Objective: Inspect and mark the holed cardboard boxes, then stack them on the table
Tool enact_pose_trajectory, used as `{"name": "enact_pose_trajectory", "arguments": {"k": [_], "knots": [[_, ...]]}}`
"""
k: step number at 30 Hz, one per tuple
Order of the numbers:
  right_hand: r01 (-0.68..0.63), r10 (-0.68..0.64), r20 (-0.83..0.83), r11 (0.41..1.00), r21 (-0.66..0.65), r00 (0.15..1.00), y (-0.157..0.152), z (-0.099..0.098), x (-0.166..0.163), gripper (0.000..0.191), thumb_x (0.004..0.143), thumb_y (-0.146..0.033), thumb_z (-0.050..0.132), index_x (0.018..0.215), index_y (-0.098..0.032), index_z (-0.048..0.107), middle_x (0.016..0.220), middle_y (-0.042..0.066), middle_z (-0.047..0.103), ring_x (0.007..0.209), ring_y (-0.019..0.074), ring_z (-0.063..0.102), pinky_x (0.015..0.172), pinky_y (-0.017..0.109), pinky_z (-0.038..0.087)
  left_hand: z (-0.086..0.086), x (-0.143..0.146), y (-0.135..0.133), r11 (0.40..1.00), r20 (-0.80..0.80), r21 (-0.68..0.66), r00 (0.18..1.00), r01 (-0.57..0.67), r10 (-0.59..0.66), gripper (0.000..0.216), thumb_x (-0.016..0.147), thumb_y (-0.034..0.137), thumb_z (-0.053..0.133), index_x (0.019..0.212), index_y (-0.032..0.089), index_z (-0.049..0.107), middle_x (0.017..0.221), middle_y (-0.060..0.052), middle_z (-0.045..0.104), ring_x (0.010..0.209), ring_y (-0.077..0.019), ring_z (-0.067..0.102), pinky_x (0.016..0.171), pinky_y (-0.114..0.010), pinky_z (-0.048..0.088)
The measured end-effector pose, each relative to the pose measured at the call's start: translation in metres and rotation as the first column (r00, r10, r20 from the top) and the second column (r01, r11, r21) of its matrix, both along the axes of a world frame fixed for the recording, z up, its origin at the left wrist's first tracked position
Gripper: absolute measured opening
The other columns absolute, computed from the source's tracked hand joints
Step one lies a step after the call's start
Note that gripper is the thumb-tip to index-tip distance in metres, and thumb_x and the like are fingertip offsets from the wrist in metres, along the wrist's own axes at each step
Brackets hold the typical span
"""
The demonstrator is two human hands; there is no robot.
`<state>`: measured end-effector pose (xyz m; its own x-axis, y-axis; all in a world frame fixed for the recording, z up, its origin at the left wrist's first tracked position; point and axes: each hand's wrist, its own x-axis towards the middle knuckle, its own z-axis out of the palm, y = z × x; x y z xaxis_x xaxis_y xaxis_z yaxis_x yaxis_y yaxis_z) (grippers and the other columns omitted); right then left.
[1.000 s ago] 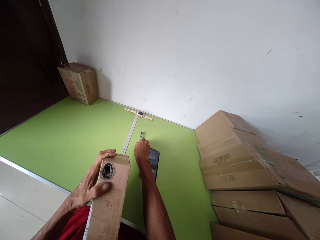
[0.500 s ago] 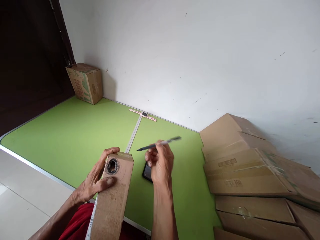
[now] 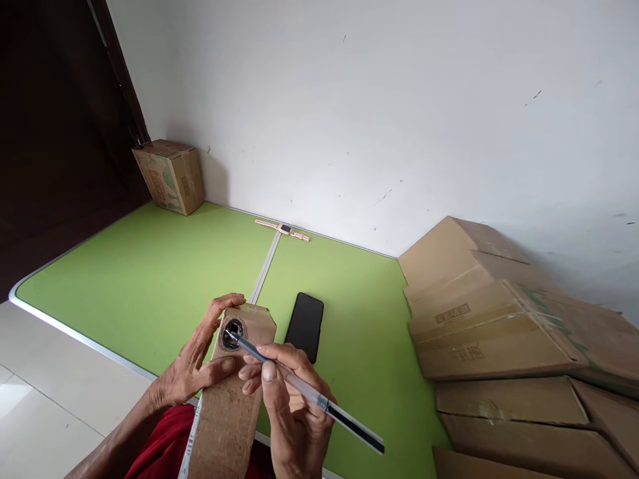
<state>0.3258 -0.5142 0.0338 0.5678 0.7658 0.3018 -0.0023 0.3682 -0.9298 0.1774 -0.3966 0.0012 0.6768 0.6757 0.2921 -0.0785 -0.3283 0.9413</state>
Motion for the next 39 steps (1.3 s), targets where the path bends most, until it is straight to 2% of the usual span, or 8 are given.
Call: {"name": "enact_pose_trajectory", "arguments": {"k": [13, 20, 26, 28, 30, 33, 36, 39], "knots": [[-0.068, 0.075, 0.086, 0.994, -0.090, 0.993, -0.001, 0.007, 0.010, 0.014, 0.104, -0.035, 0.069, 0.101, -0.029, 0.081, 0.075, 0.003, 0.076, 0.056, 0.0148, 0.071, 0.044, 0.019, 0.058, -0.001, 0.002, 0.002, 1.000, -0.015, 0.026, 1.000, 0.002, -0.001, 0.076, 0.092, 0.032, 0.068, 0.162, 0.029, 0.040, 0.164, -0.012, 0.041, 0.156, -0.0397, 0.035, 0.131, -0.059, 0.029], [0.062, -0.060, 0.035, 0.995, -0.075, 0.998, 0.003, 0.005, 0.020, 0.019, 0.103, -0.038, 0.072, 0.094, -0.023, 0.078, 0.065, 0.003, 0.072, 0.052, 0.0173, 0.070, 0.039, 0.021, 0.052, -0.004, 0.001, 0.002, 1.000, 0.024, 0.024, 1.000, 0.006, -0.007, 0.073, 0.097, 0.044, 0.067, 0.163, 0.030, 0.039, 0.163, -0.012, 0.041, 0.156, -0.0396, 0.035, 0.130, -0.059, 0.031], [0.102, -0.102, -0.043, 0.995, 0.016, 0.994, 0.049, 0.026, 0.040, 0.028, 0.101, -0.050, 0.072, 0.094, -0.023, 0.071, 0.068, 0.001, 0.072, 0.056, 0.0157, 0.069, 0.043, 0.022, 0.051, -0.004, -0.002, 0.003, 1.000, -0.011, -0.011, 1.000, 0.018, -0.018, 0.071, 0.100, 0.051, 0.067, 0.163, 0.034, 0.038, 0.165, -0.010, 0.039, 0.158, -0.0396, 0.032, 0.131, -0.060, 0.028], [0.143, -0.143, 0.013, 0.987, -0.079, 0.990, 0.081, 0.029, 0.058, 0.036, 0.105, -0.060, 0.059, 0.098, -0.024, 0.064, 0.072, -0.002, 0.069, 0.058, 0.0148, 0.068, 0.047, 0.024, 0.052, -0.001, -0.004, 0.004, 0.999, -0.023, -0.038, 1.000, 0.019, -0.020, 0.071, 0.100, 0.057, 0.065, 0.162, 0.035, 0.038, 0.165, -0.010, 0.038, 0.157, -0.0414, 0.032, 0.130, -0.062, 0.028], [0.170, -0.116, 0.166, 0.916, -0.362, 0.979, 0.117, 0.023, 0.077, 0.041, 0.109, -0.062, 0.045, 0.103, -0.024, 0.060, 0.078, -0.003, 0.068, 0.059, 0.0131, 0.066, 0.051, 0.025, 0.054, 0.001, -0.007, 0.004, 0.997, -0.039, -0.071, 0.999, 0.014, -0.017, 0.070, 0.100, 0.062, 0.063, 0.161, 0.035, 0.039, 0.165, -0.011, 0.038, 0.156, -0.0434, 0.034, 0.129, -0.065, 0.029], [0.111, 0.072, 0.243, 0.741, -0.662, 0.967, 0.168, -0.003, 0.095, 0.033, 0.106, -0.048, 0.064, 0.095, -0.017, 0.067, 0.076, 0.000, 0.069, 0.056, 0.0126, 0.063, 0.053, 0.027, 0.055, -0.001, -0.008, 0.003, 0.994, -0.051, -0.105, 0.999, 0.005, -0.010, 0.072, 0.100, 0.065, 0.062, 0.161, 0.035, 0.038, 0.166, -0.012, 0.036, 0.157, -0.0455, 0.032, 0.129, -0.067, 0.027], [0.114, 0.209, 0.270, 0.551, -0.827, 0.940, 0.197, -0.034, 0.095, 0.024, 0.105, -0.038, 0.072, 0.112, -0.015, 0.072, 0.102, 0.004, 0.075, 0.080, 0.0160, 0.072, 0.072, 0.032, 0.064, -0.006, -0.010, 0.004, 0.993, -0.033, -0.120, 0.999, -0.016, 0.012, 0.071, 0.100, 0.064, 0.063, 0.161, 0.037, 0.039, 0.167, -0.011, 0.036, 0.158, -0.0458, 0.030, 0.129, -0.066, 0.029], [0.148, 0.307, 0.281, 0.393, -0.908, 0.909, 0.204, -0.053, 0.087, 0.031, 0.105, -0.038, 0.072, 0.127, -0.017, 0.070, 0.124, 0.009, 0.074, 0.102, 0.0220, 0.074, 0.088, 0.042, 0.065, -0.011, -0.012, 0.006, 0.992, -0.035, -0.122, 0.999, -0.025, 0.021, 0.071, 0.100, 0.064, 0.062, 0.161, 0.037, 0.040, 0.168, -0.010, 0.036, 0.158, -0.0449, 0.031, 0.129, -0.065, 0.029]]}}
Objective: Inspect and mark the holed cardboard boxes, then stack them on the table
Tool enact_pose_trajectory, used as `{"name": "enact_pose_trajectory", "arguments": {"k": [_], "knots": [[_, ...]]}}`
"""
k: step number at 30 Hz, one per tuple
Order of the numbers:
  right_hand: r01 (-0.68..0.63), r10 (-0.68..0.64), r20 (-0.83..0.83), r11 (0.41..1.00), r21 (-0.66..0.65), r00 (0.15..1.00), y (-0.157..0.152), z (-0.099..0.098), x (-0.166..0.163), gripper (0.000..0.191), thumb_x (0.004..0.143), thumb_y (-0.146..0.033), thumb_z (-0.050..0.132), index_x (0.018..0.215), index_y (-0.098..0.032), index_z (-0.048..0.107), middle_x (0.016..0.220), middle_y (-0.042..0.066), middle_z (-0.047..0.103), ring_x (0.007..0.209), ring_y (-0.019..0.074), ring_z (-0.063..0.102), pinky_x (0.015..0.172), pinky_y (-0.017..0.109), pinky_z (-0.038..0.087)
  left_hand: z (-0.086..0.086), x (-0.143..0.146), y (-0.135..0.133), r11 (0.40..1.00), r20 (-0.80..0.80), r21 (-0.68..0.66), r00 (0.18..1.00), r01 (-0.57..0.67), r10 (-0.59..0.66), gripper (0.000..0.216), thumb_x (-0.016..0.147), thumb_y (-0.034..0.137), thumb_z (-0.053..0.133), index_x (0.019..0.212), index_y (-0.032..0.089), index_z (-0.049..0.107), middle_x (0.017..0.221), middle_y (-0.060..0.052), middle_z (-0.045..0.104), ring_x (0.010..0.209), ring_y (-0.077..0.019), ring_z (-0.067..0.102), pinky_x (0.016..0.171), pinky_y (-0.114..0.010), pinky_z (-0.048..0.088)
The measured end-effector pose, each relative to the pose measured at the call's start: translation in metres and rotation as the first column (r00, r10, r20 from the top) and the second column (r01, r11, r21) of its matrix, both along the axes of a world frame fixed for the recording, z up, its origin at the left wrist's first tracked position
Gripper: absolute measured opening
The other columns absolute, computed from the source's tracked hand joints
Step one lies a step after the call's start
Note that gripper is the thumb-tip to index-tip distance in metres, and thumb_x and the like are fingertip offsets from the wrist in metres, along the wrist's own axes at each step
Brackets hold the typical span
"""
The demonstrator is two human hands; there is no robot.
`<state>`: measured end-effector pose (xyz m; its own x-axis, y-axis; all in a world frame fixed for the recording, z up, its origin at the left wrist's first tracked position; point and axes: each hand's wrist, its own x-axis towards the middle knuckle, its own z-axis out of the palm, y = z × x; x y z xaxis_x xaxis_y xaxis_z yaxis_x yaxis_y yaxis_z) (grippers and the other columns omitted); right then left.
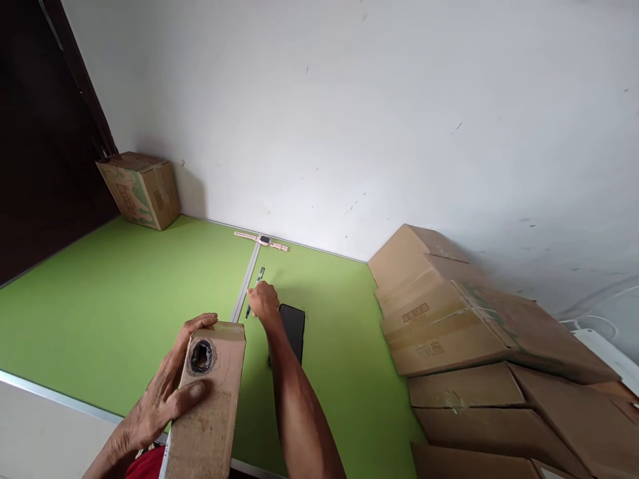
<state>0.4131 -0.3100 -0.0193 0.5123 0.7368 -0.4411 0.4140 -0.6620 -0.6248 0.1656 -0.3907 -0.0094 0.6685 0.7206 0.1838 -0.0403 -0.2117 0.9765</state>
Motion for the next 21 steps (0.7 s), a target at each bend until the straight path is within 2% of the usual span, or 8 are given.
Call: {"name": "enact_pose_trajectory", "arguments": {"k": [3, 6, 9, 11, 13, 16, 18, 21], "knots": [[-0.039, 0.045, 0.060, 0.994, -0.102, 0.997, -0.003, -0.002, -0.006, 0.033, 0.105, -0.039, 0.072, 0.129, -0.016, 0.070, 0.126, 0.011, 0.073, 0.104, 0.0230, 0.074, 0.091, 0.043, 0.065, -0.003, -0.001, 0.002, 1.000, 0.003, 0.009, 1.000, -0.002, 0.002, 0.072, 0.100, 0.064, 0.062, 0.162, 0.035, 0.040, 0.169, -0.011, 0.036, 0.158, -0.0443, 0.032, 0.130, -0.064, 0.028], [-0.068, 0.084, 0.143, 0.992, -0.109, 0.986, -0.015, 0.009, -0.007, 0.030, 0.105, -0.040, 0.071, 0.125, -0.017, 0.071, 0.122, 0.009, 0.074, 0.102, 0.0220, 0.074, 0.090, 0.043, 0.065, -0.004, -0.001, 0.002, 1.000, -0.005, 0.003, 1.000, -0.021, 0.021, 0.073, 0.099, 0.065, 0.062, 0.162, 0.034, 0.041, 0.168, -0.012, 0.038, 0.159, -0.0440, 0.032, 0.129, -0.063, 0.031], [-0.064, 0.074, 0.255, 0.997, -0.045, 0.964, -0.047, 0.023, -0.006, 0.033, 0.109, -0.043, 0.064, 0.125, -0.015, 0.069, 0.118, 0.010, 0.075, 0.105, 0.0234, 0.074, 0.094, 0.043, 0.062, -0.003, -0.003, 0.001, 0.999, -0.029, 0.002, 0.998, -0.054, 0.054, 0.075, 0.098, 0.067, 0.062, 0.162, 0.033, 0.043, 0.169, -0.012, 0.040, 0.158, -0.0445, 0.035, 0.128, -0.061, 0.034], [-0.011, 0.015, 0.331, 1.000, -0.014, 0.943, -0.080, 0.026, -0.006, 0.041, 0.111, -0.045, 0.056, 0.134, -0.011, 0.063, 0.123, 0.017, 0.074, 0.113, 0.0284, 0.073, 0.096, 0.041, 0.059, -0.001, -0.004, 0.000, 0.997, -0.029, -0.010, 0.997, -0.070, 0.070, 0.076, 0.097, 0.068, 0.063, 0.161, 0.033, 0.043, 0.168, -0.011, 0.041, 0.156, -0.0449, 0.038, 0.127, -0.060, 0.036], [0.078, -0.062, 0.399, 0.997, -0.024, 0.915, -0.115, 0.023, -0.009, 0.053, 0.107, -0.045, 0.060, 0.140, -0.004, 0.056, 0.135, 0.028, 0.068, 0.128, 0.0383, 0.067, 0.097, 0.043, 0.057, 0.002, -0.006, -0.002, 0.996, -0.020, -0.047, 0.997, -0.071, 0.071, 0.078, 0.095, 0.071, 0.063, 0.161, 0.033, 0.044, 0.168, -0.011, 0.042, 0.154, -0.0454, 0.041, 0.126, -0.060, 0.036], [0.179, -0.129, 0.437, 0.981, -0.074, 0.890, -0.150, 0.008, -0.019, 0.064, 0.095, -0.049, 0.077, 0.133, 0.000, 0.059, 0.140, 0.036, 0.060, 0.140, 0.0495, 0.055, 0.097, 0.049, 0.056, 0.007, -0.004, -0.005, 0.993, -0.013, -0.106, 0.998, -0.060, 0.059, 0.081, 0.093, 0.072, 0.065, 0.160, 0.031, 0.044, 0.167, -0.013, 0.043, 0.152, -0.0465, 0.043, 0.126, -0.061, 0.034], [0.203, -0.151, 0.419, 0.976, -0.082, 0.895, -0.156, -0.004, -0.024, 0.061, 0.091, -0.048, 0.080, 0.128, -0.002, 0.062, 0.138, 0.035, 0.061, 0.138, 0.0500, 0.055, 0.096, 0.052, 0.057, 0.009, -0.002, -0.007, 0.993, -0.007, -0.107, 0.998, -0.055, 0.054, 0.081, 0.093, 0.072, 0.065, 0.160, 0.030, 0.044, 0.167, -0.013, 0.043, 0.152, -0.0466, 0.042, 0.126, -0.062, 0.034], [0.232, -0.202, 0.367, 0.972, -0.037, 0.908, -0.149, -0.015, -0.021, 0.059, 0.089, -0.041, 0.079, 0.128, -0.002, 0.061, 0.140, 0.036, 0.059, 0.139, 0.0501, 0.055, 0.098, 0.054, 0.057, 0.011, 0.000, -0.010, 0.995, 0.008, -0.081, 0.998, -0.058, 0.058, 0.079, 0.093, 0.071, 0.065, 0.159, 0.032, 0.046, 0.168, -0.011, 0.042, 0.154, -0.0456, 0.039, 0.126, -0.060, 0.033]]}}
